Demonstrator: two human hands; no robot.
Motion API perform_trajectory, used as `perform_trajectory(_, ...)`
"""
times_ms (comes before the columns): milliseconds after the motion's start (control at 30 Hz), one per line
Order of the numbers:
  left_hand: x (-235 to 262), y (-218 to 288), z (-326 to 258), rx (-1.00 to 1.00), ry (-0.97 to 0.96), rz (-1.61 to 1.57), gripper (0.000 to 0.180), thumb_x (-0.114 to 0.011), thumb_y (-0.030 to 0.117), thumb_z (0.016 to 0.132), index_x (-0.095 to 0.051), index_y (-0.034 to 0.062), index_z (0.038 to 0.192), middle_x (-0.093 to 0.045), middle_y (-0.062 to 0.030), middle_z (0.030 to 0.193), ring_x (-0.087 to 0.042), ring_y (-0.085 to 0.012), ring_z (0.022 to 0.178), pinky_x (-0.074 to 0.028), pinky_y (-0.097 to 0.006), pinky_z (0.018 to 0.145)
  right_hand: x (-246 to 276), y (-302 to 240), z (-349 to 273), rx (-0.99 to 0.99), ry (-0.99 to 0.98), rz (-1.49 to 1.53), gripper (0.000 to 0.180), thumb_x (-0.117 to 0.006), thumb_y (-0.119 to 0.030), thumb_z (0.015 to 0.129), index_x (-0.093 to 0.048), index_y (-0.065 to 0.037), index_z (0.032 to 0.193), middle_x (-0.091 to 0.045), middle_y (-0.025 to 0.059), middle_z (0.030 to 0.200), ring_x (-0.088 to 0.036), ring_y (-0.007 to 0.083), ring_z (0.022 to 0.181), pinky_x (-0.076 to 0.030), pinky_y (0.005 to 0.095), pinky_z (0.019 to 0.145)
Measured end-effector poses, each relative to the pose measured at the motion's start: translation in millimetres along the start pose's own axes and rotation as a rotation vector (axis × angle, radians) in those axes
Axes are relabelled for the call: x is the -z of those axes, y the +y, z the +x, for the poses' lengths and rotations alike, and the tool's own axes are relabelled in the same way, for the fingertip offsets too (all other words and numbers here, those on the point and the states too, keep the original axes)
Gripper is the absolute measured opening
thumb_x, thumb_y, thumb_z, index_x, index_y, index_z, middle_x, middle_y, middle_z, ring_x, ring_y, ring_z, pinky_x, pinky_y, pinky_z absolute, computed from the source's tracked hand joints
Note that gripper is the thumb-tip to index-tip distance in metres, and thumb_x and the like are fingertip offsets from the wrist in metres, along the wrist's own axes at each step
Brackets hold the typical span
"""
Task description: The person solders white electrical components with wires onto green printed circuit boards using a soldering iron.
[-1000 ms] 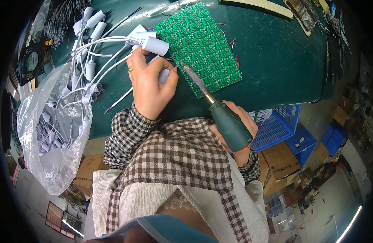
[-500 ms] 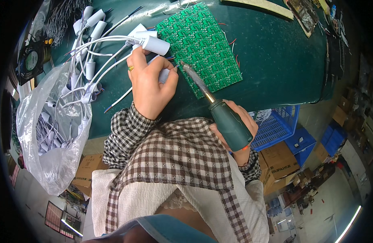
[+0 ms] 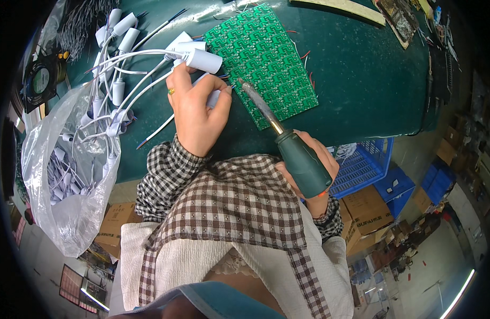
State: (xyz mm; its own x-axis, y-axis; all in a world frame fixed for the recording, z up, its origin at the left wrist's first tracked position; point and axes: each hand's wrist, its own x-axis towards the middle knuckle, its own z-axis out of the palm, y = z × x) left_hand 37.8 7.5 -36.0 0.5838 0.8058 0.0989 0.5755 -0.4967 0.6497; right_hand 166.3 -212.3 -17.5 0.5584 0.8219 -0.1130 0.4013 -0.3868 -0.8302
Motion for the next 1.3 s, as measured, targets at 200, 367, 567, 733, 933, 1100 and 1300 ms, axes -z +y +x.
perform_trajectory(200,-3,-2,0,-0.006,0.059,-0.021,0.01,-0.076,0.012,0.076,-0.071,0.0089,0.084,-0.051,-0.0184,0.117,-0.047,-0.0378,0.111,-0.037,-0.047,0.094,0,-3,1,-0.008,-0.001,0.013,0.065,-0.089,-0.029,0.074,-0.063,0.004,0.123,-0.072,0.0164,0.112,-0.072,0.0317,0.099,-0.058,0.0394,0.087)
perform_trajectory(367,-4,-2,0,0.017,0.055,-0.048,0.011,-0.074,0.012,0.074,-0.068,0.0084,0.083,-0.051,-0.0194,0.122,-0.047,-0.0399,0.118,-0.034,-0.053,0.1,0,-4,4,0.051,0.012,-0.008,0.065,-0.089,-0.03,0.074,-0.063,0.004,0.123,-0.072,0.0165,0.111,-0.073,0.0319,0.096,-0.059,0.0392,0.085)
perform_trajectory(567,-2,-3,0,0.013,0.026,-0.035,0.011,-0.075,0.012,0.073,-0.069,0.0089,0.082,-0.05,-0.0201,0.123,-0.046,-0.0404,0.118,-0.034,-0.052,0.1,0,-4,4,0.06,0.0,-0.037,0.063,-0.088,-0.033,0.075,-0.065,0.004,0.121,-0.072,0.0161,0.11,-0.072,0.0316,0.094,-0.059,0.0389,0.083)
perform_trajectory(733,-1,-1,3,0.006,0.042,-0.009,0.01,-0.077,0.013,0.074,-0.071,0.009,0.081,-0.051,-0.0189,0.116,-0.047,-0.0382,0.111,-0.037,-0.047,0.092,1,-8,5,0.012,-0.018,-0.027,0.061,-0.087,-0.033,0.075,-0.066,0.003,0.12,-0.072,0.0158,0.11,-0.072,0.0311,0.094,-0.058,0.0383,0.084)
perform_trajectory(933,-4,-2,-1,-0.03,0.059,0.041,0.013,-0.078,0.012,0.074,-0.072,0.01,0.085,-0.051,-0.0196,0.12,-0.047,-0.0398,0.113,-0.037,-0.05,0.095,0,-7,5,0.033,-0.01,-0.043,0.061,-0.087,-0.033,0.075,-0.066,0.003,0.119,-0.072,0.0157,0.11,-0.072,0.0311,0.095,-0.058,0.0389,0.085)
perform_trajectory(1100,-2,5,-2,-0.15,0.127,0.191,0.016,-0.079,0.011,0.072,-0.072,0.0108,0.087,-0.05,-0.0223,0.125,-0.046,-0.0424,0.118,-0.036,-0.05,0.099,2,-5,2,-0.01,-0.01,-0.028,0.06,-0.086,-0.033,0.075,-0.066,0.003,0.119,-0.072,0.0161,0.111,-0.072,0.0317,0.096,-0.058,0.0392,0.086)
perform_trajectory(1300,7,-2,10,-0.161,0.068,0.091,0.015,-0.079,0.011,0.07,-0.072,0.01,0.083,-0.05,-0.0229,0.131,-0.045,-0.0425,0.12,-0.035,-0.051,0.101,2,-5,0,-0.02,0.004,-0.021,0.06,-0.086,-0.032,0.075,-0.066,0.003,0.119,-0.072,0.0163,0.112,-0.072,0.0322,0.097,-0.057,0.0396,0.087)
